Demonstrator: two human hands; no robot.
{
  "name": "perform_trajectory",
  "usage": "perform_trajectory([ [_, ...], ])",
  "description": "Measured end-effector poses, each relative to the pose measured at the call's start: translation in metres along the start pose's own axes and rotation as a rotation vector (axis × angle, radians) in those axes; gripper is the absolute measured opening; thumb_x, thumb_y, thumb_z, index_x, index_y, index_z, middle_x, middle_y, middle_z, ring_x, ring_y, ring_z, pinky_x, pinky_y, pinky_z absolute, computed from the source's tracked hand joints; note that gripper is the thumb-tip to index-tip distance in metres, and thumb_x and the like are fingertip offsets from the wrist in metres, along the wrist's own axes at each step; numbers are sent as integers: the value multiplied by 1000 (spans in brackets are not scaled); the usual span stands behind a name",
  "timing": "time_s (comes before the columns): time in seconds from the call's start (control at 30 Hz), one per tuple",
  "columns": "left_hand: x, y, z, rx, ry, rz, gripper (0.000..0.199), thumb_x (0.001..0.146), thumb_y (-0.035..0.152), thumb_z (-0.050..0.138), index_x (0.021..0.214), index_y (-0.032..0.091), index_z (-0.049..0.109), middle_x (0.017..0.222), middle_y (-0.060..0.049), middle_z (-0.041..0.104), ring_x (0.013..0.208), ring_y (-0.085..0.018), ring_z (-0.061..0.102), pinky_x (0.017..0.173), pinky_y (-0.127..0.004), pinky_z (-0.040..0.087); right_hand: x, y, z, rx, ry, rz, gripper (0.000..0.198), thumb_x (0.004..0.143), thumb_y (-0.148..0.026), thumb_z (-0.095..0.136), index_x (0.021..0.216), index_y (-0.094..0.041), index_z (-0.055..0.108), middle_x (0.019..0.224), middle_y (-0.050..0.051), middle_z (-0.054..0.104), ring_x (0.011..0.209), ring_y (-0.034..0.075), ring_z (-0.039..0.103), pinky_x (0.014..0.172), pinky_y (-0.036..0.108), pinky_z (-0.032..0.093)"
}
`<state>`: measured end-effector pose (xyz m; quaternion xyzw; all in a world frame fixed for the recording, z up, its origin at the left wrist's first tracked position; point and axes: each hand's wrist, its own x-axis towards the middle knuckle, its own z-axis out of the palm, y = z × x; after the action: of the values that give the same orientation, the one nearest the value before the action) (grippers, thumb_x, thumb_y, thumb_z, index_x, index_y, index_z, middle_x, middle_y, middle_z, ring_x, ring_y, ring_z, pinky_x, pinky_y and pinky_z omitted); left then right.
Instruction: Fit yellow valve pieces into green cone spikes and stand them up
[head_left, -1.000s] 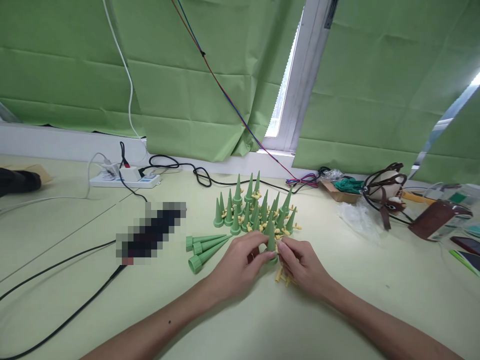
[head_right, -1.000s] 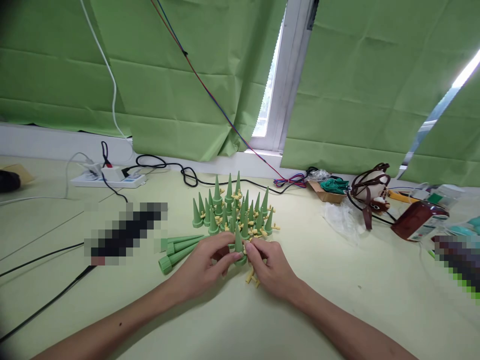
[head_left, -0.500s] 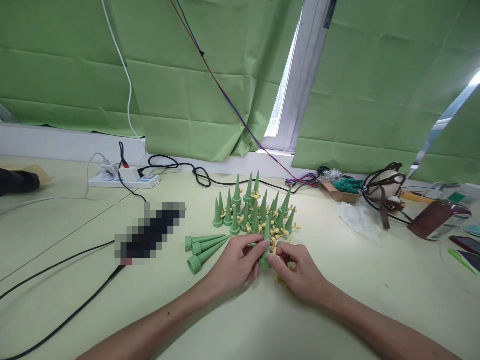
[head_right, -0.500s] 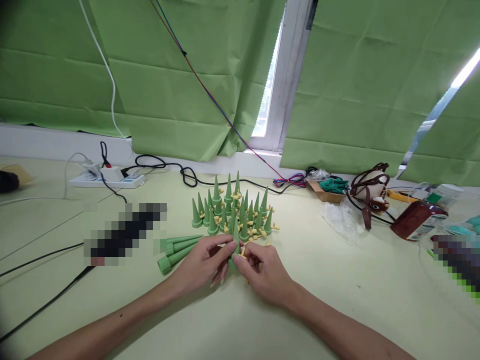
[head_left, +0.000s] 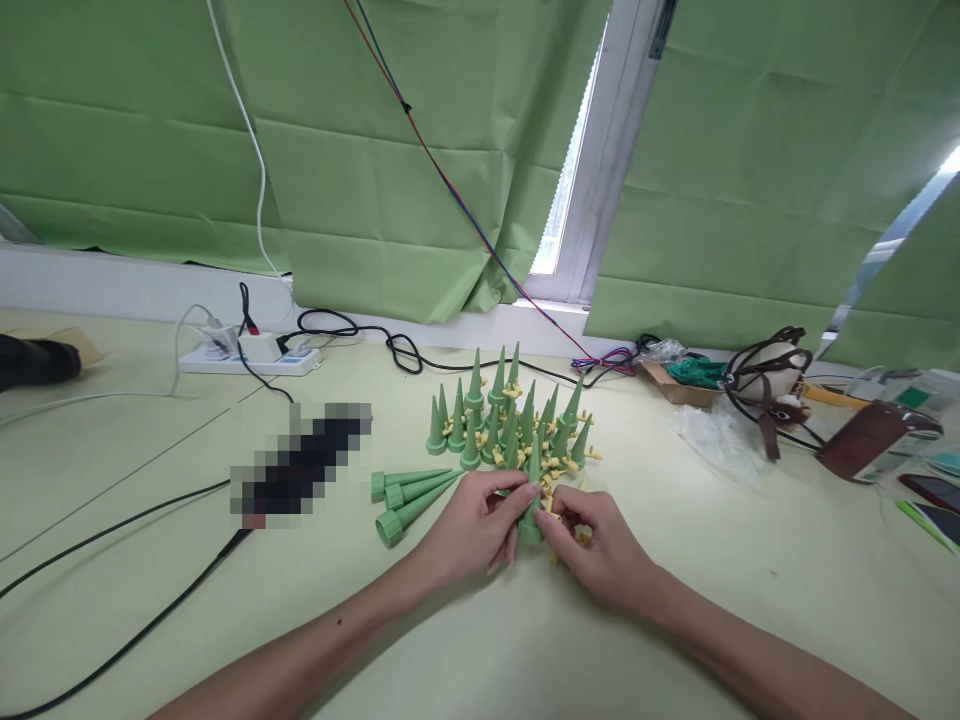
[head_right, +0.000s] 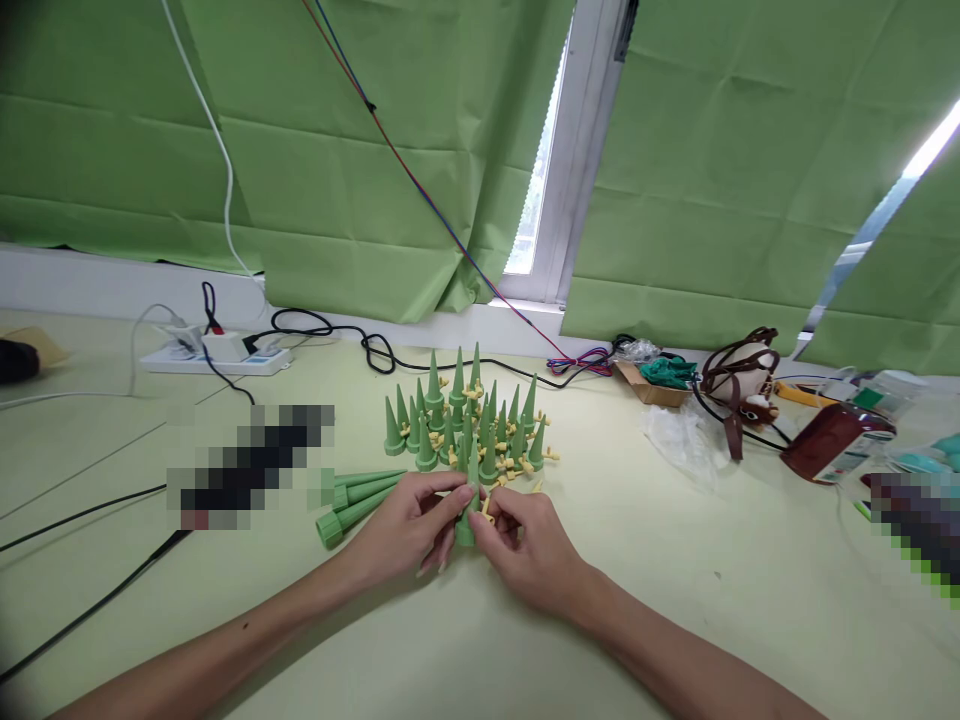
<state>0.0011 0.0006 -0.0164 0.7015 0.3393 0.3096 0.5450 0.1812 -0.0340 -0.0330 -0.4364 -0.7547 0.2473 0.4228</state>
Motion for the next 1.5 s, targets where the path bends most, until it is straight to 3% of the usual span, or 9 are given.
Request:
perform_trajectory([
  [0.33,1,1,-1,38,-52,4,43,97,50,45,74,16,57,41,6,45,33,-8,35,37,-19,26,0,-3,4,-101,-8,-53,32,86,-21,52,63,-23,29,52,-8,31,47,9,30,47,23,25],
  [0.97,1,-3,1,29,-84,4,45,98,51,45,75,15,58,43,6,45,35,-7,37,39,-18,28,0,3,7,-180,-10,-99,29,83,-18,54,65,-22,31,52,-8,33,47,8,31,49,22,27],
  [1.2,3,-8,5,-45,-47,-30,52,99,59,36,76,16,54,42,6,44,33,-7,37,36,-18,26,0,3,6,-200,-11,-134,34,86,-24,57,65,-22,31,53,-8,34,48,9,30,49,23,26],
  [1.5,4,-7,8,-125,-48,-34,47,97,59,42,76,17,48,54,6,44,37,-6,41,36,-17,31,-2,5,4,-146,-48,-76,35,86,-30,64,65,-21,38,53,-8,34,48,8,30,49,23,25],
])
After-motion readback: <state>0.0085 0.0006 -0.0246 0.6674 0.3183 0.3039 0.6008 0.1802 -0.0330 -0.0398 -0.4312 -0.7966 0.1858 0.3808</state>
